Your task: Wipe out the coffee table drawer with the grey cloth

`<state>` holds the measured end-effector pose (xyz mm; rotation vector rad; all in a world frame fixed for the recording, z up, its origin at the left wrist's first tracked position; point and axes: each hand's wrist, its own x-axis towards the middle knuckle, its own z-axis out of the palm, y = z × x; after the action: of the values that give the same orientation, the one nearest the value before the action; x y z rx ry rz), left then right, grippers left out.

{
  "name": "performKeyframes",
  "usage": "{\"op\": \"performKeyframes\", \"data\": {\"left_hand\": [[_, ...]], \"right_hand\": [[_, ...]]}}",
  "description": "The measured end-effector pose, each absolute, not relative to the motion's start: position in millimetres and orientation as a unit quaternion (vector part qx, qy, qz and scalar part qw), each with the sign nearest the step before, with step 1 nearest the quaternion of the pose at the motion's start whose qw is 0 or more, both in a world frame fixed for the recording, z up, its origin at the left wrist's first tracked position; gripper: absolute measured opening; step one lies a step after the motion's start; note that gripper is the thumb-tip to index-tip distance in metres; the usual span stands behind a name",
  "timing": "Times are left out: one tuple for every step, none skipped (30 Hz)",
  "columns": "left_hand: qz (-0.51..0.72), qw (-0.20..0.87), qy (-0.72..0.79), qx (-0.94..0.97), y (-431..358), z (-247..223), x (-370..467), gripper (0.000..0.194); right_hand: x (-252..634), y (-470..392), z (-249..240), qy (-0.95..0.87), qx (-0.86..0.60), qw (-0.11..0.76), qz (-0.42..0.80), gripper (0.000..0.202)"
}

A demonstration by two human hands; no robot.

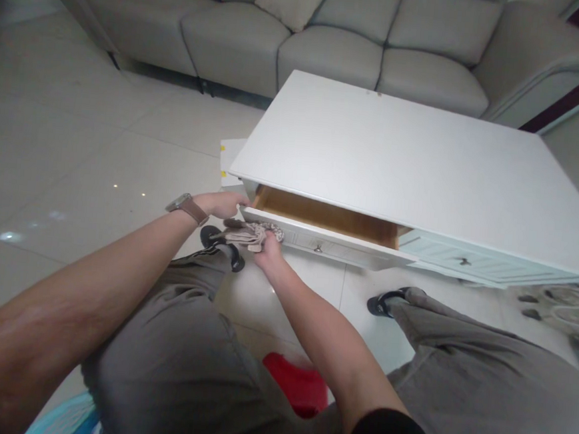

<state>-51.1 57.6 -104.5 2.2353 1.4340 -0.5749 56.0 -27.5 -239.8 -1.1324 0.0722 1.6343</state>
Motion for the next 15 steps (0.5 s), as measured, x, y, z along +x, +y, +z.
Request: {"op": "performKeyframes", "data": {"left_hand": [[-0.208,0.212,0.516,0.804,57.4,-104.6,-50.6,0.065],[-0.207,0.211,0.516,0.804,57.2,-104.8,-49.5,0.064],[-0.203,0.209,0.515,0.806,57.2,-105.0,-48.0,0.062],[-0.200,0.207,0.515,0.807,57.2,-105.3,-46.5,0.061],[-0.199,0.206,0.514,0.808,57.3,-105.7,-45.2,0.058],[-0.199,0.207,0.513,0.809,57.2,-106.0,-44.1,0.056],[-0.200,0.208,0.511,0.810,57.0,-106.3,-43.2,0.054],[-0.200,0.208,0.510,0.810,56.6,-106.5,-42.7,0.053],[-0.199,0.207,0.511,0.810,56.1,-106.7,-42.4,0.053],[-0.197,0.206,0.512,0.810,55.5,-106.8,-42.5,0.053],[-0.195,0.204,0.513,0.811,54.8,-106.9,-42.7,0.053],[-0.194,0.204,0.514,0.811,54.2,-107.0,-43.2,0.054],[-0.194,0.203,0.513,0.811,53.6,-107.1,-43.9,0.055],[-0.194,0.204,0.513,0.811,53.3,-107.2,-44.8,0.056],[-0.193,0.205,0.512,0.812,53.2,-107.5,-45.7,0.057]], "right_hand": [[66.5,-28.0,-233.9,0.031,-0.460,0.533,0.709,0.019],[80.9,-30.3,-228.5,0.031,-0.445,0.528,0.722,0.020],[98.6,-34.1,-223.5,0.028,-0.437,0.534,0.723,0.022],[118.7,-38.9,-219.0,0.023,-0.434,0.549,0.714,0.022],[140.5,-44.5,-214.9,0.021,-0.435,0.568,0.698,0.023],[163.0,-50.3,-211.2,0.018,-0.445,0.591,0.673,0.022],[185.5,-56.0,-207.6,0.014,-0.461,0.613,0.641,0.021],[206.9,-61.3,-204.0,0.013,-0.481,0.631,0.608,0.021],[226.4,-66.1,-200.2,0.010,-0.498,0.646,0.578,0.020],[243.0,-70.3,-196.0,0.013,-0.515,0.660,0.548,0.021],[256.2,-73.7,-191.3,0.012,-0.525,0.670,0.525,0.021],[265.4,-76.3,-186.2,0.012,-0.532,0.679,0.505,0.021],[270.4,-78.2,-180.7,0.013,-0.531,0.690,0.491,0.021],[271.3,-79.3,-175.0,0.014,-0.523,0.701,0.484,0.021],[268.6,-79.6,-169.6,0.013,-0.510,0.712,0.483,0.022]]}}
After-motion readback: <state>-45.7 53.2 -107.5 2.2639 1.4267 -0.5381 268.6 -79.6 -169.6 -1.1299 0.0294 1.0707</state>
